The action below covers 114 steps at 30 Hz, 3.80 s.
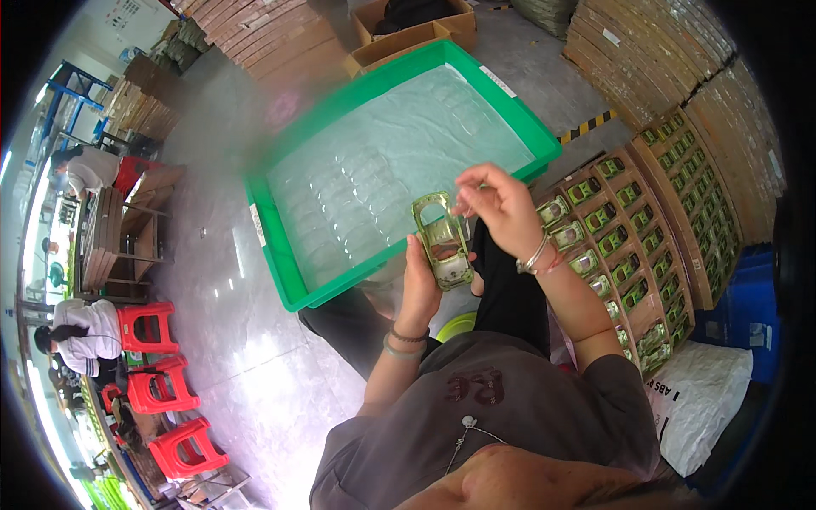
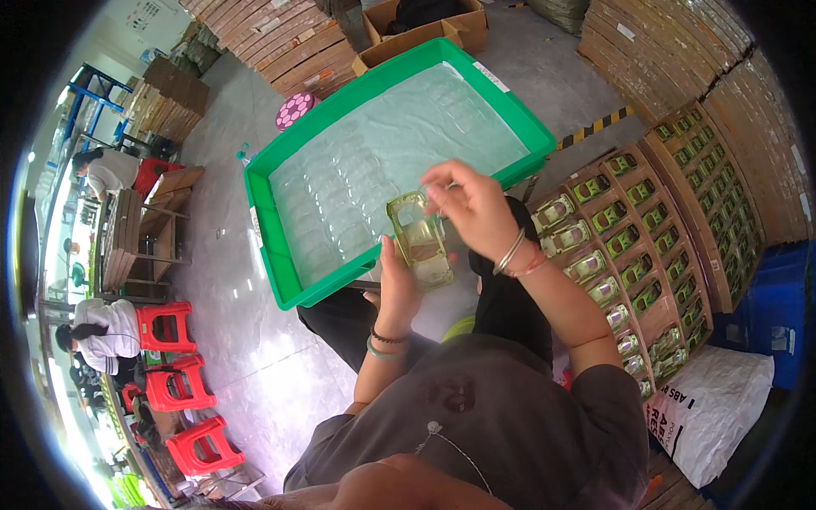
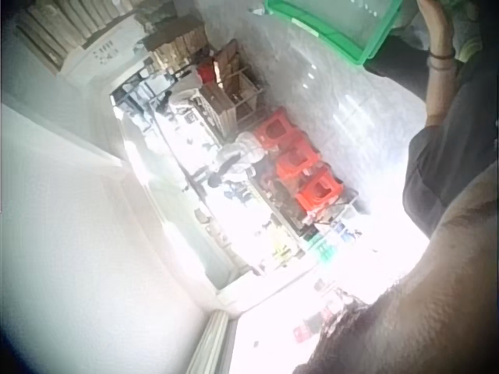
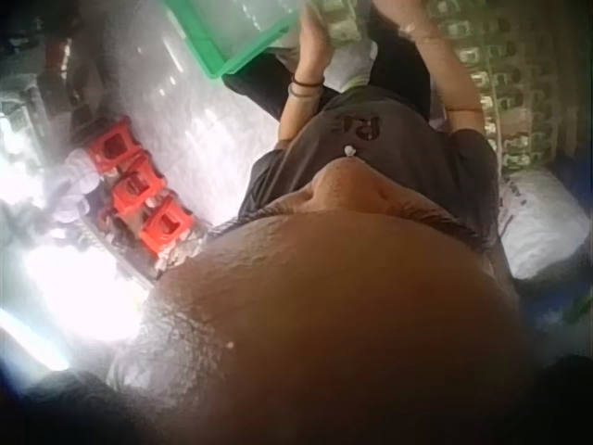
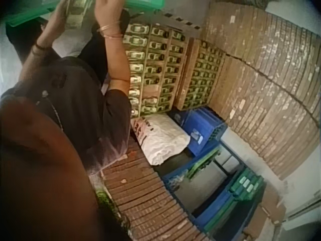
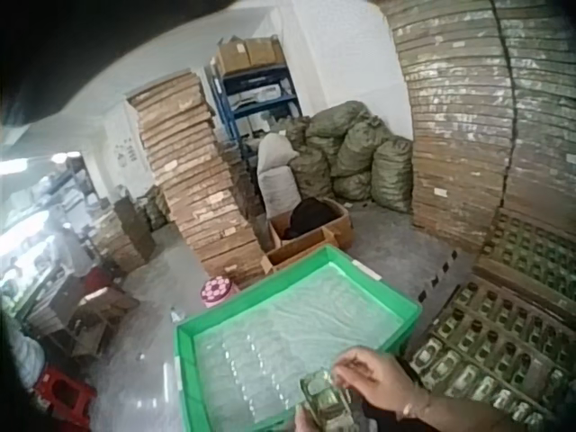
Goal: The person repeatedly picks small green plastic parts from a green bin, snaps them into a larger green plastic frame, and places the assembled unit into a cardboard tray. The process is repeated for multiple units.
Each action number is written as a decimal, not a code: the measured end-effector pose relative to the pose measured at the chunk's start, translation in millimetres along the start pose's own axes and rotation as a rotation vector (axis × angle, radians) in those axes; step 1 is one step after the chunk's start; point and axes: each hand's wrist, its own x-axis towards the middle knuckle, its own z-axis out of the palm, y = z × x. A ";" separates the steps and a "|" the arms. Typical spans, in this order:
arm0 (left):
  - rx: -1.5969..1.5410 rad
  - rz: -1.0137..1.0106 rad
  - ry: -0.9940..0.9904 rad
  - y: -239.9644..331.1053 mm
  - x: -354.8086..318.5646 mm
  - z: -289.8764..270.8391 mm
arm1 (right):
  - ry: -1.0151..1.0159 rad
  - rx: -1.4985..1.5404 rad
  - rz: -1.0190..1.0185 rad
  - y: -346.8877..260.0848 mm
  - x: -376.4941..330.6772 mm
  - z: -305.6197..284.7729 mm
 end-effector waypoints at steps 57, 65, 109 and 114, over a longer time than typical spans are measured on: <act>0.907 0.676 0.157 -41.2 22.2 28.6 | 0.424 -0.032 0.083 76.7 -76.9 20.1; 0.864 0.464 -0.069 -80.1 34.9 35.0 | 0.468 -0.186 0.191 77.7 -108.5 -19.2; 1.002 0.394 -0.536 -11.1 -11.1 9.1 | -0.731 -0.234 0.397 -34.2 -41.2 -71.4; 0.653 0.144 -0.229 -15.6 -17.0 -15.2 | -0.476 -0.927 -0.027 16.2 65.4 -103.6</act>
